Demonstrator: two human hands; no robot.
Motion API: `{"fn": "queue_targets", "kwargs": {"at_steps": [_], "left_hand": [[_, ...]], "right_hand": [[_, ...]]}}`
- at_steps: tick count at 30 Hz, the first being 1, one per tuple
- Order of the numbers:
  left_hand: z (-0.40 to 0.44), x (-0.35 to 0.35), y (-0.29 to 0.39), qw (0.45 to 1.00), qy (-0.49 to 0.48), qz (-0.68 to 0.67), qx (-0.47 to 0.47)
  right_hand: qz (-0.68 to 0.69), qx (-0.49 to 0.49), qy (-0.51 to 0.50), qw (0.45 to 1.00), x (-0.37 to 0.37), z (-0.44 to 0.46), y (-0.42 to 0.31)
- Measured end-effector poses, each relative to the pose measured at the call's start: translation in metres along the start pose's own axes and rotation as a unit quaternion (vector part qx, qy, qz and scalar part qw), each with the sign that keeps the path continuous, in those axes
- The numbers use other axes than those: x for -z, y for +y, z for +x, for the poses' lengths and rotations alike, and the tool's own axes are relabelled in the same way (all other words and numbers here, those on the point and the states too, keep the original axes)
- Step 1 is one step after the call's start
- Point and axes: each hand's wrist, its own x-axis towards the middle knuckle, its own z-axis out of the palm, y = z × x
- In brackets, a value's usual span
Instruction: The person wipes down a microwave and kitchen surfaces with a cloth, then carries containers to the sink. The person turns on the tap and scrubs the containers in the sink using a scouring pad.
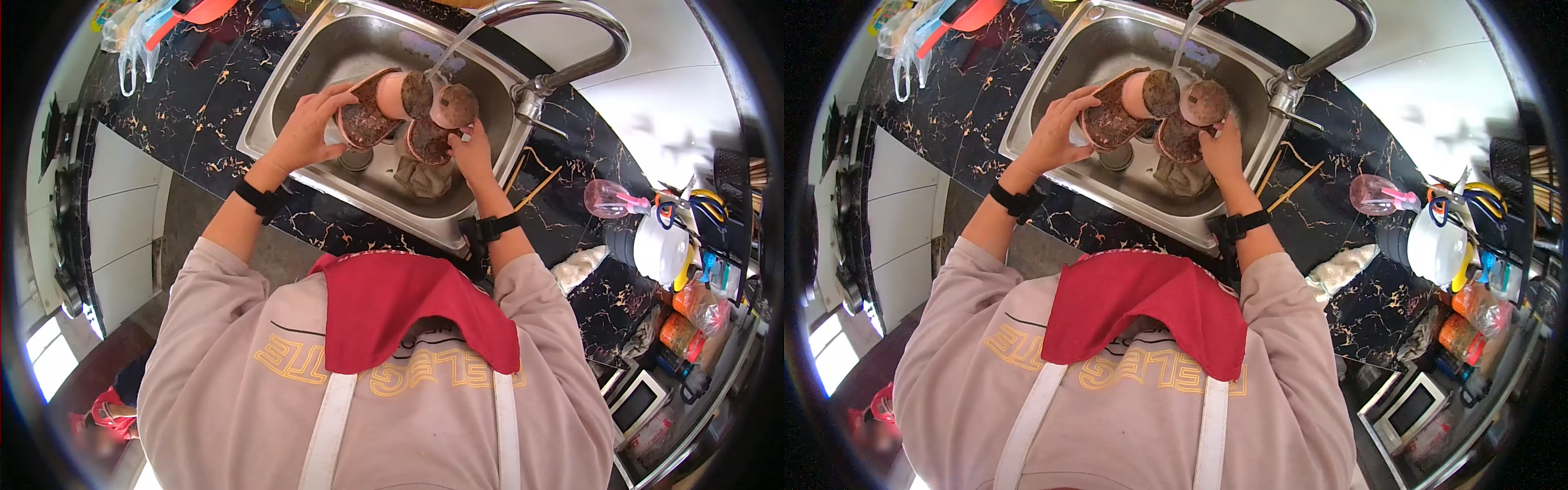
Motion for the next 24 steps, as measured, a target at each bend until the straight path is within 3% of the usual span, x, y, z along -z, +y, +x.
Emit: {"fn": "queue_targets", "kwargs": {"at_steps": [7,12,16,22,24], "left_hand": [[0.027,-0.02,0.002,0.998,0.007,-0.055,0.008],[0.058,-0.024,0.01,0.996,-0.038,0.024,-0.074],[0.076,-0.031,0.01,0.992,-0.052,0.037,-0.107],[0.08,-0.05,-0.001,0.997,0.003,-0.069,-0.016],[0.074,-0.055,-0.005,0.991,0.051,-0.111,0.055]], "right_hand": [[0.085,-0.021,0.006,0.996,0.005,-0.011,-0.021],[0.187,-0.086,0.017,0.978,0.018,-0.02,-0.013],[0.242,-0.07,0.044,0.967,0.021,-0.022,-0.009],[0.259,-0.088,0.085,0.958,0.013,-0.033,-0.021],[0.228,-0.083,0.059,0.968,0.012,-0.039,-0.025]]}}
